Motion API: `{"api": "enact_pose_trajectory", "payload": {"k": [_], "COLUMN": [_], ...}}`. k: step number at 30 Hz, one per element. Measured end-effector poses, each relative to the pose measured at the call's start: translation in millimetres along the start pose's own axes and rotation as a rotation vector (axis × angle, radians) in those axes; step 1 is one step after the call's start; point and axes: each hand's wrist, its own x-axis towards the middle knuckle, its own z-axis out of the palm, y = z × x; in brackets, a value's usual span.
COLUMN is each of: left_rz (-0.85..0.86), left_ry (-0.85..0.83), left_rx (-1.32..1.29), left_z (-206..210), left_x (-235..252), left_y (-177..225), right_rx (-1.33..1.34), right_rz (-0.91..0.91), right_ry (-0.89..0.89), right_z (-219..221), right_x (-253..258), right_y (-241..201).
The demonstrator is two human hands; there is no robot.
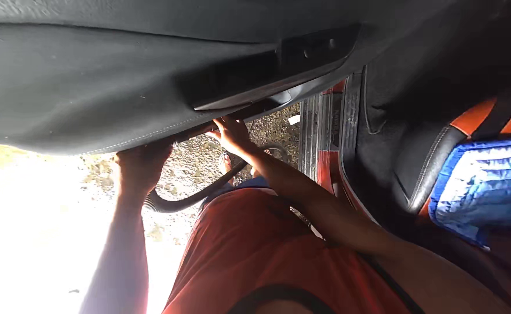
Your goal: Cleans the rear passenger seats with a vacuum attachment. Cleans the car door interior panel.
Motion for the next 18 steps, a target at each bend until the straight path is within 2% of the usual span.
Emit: {"api": "enact_pose_trajectory", "payload": {"k": [1, 2, 4, 6, 10, 13, 15, 18], "left_rz": [-0.039, -0.058, -0.063, -0.023, 0.035, 0.141, 0.151, 0.05], "left_ry": [0.024, 0.053, 0.057, 0.041, -0.101, 0.047, 0.029, -0.06], "left_rx": [-0.037, -0.054, -0.057, -0.102, -0.146, -0.15, -0.199, -0.222], "left_z": [6.5, 11.9, 20.7, 30.2, 62.8, 86.8, 84.5, 81.1], "left_x": [0.6, 0.5, -5.0, -9.8, 11.0, 41.7, 46.0, 31.3], "left_y": [1.8, 4.4, 5.2, 8.8, 58.7, 84.8, 79.7, 54.9], "right_rx": [0.087, 0.124, 0.122, 0.113, 0.021, -0.02, 0.001, 0.025], "right_rz": [-0.018, 0.011, 0.058, 0.093, 0.249, 0.335, 0.375, 0.397], "right_ry": [0.075, -0.001, -0.115, -0.156, -0.196, -0.206, -0.289, -0.342], "right_z": [32.8, 41.4, 37.3, 25.7, 30.8, 37.5, 28.7, 25.8], "right_x": [0.5, 4.7, 6.5, 2.5, -4.7, 3.5, 9.4, 9.6], "right_y": [15.6, 23.0, 27.0, 33.0, 81.4, 93.3, 84.1, 81.2]}}
